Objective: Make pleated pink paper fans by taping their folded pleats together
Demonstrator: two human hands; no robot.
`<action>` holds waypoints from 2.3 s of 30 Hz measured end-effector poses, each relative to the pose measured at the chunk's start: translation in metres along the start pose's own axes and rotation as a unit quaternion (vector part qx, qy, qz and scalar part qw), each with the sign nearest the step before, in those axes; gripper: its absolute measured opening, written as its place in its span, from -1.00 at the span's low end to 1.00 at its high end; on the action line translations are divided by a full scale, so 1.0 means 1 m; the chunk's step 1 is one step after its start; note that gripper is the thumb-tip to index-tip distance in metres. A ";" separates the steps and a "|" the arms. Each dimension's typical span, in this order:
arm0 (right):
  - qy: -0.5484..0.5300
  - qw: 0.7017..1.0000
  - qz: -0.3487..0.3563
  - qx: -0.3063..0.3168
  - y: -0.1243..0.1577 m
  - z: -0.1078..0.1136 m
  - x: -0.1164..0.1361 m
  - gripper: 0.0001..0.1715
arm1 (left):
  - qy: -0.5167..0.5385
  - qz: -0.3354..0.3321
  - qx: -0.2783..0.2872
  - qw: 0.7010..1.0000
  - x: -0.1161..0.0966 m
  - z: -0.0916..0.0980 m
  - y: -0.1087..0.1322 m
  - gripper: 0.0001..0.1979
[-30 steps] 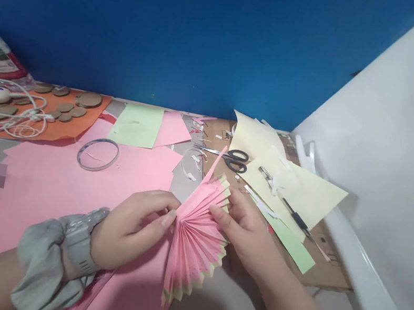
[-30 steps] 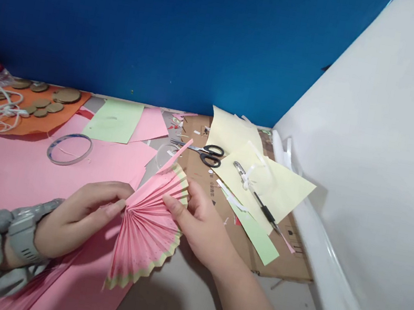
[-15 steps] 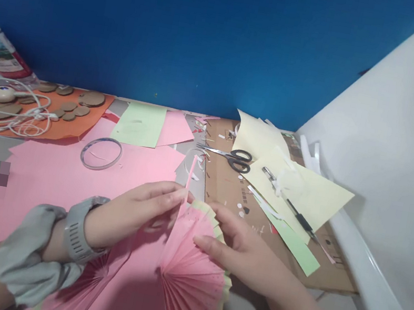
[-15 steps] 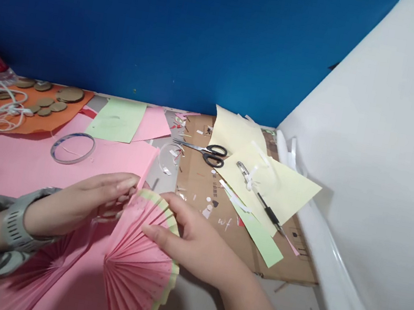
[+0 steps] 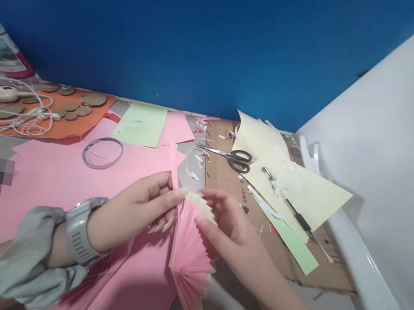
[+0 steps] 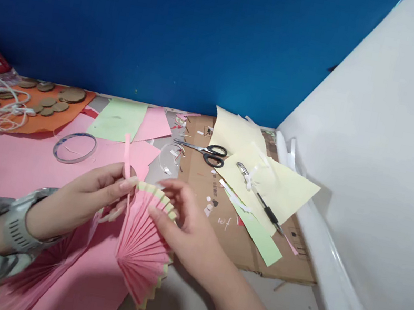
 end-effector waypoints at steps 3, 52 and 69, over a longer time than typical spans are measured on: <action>0.092 0.986 0.080 -0.116 0.004 0.014 0.010 -0.74 | -0.045 -0.034 -0.062 0.996 -0.005 0.005 0.004 -0.77; 0.040 0.998 0.002 0.051 0.013 -0.017 0.019 -0.85 | -0.178 -0.093 -0.176 0.964 -0.018 -0.002 0.022 -0.80; 0.135 0.980 0.119 0.078 0.018 -0.015 0.039 -0.79 | -0.148 -0.188 -0.088 0.967 -0.027 -0.016 0.025 -0.85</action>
Point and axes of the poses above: each hand's wrist, its own y-axis away from the middle knuckle, its own z-axis out of the back of the hand, x = y × z, the point moved 7 cm from there along -y, towards the middle knuckle, and after that the axes turned 2 degrees about z, right-handed, at the moved point
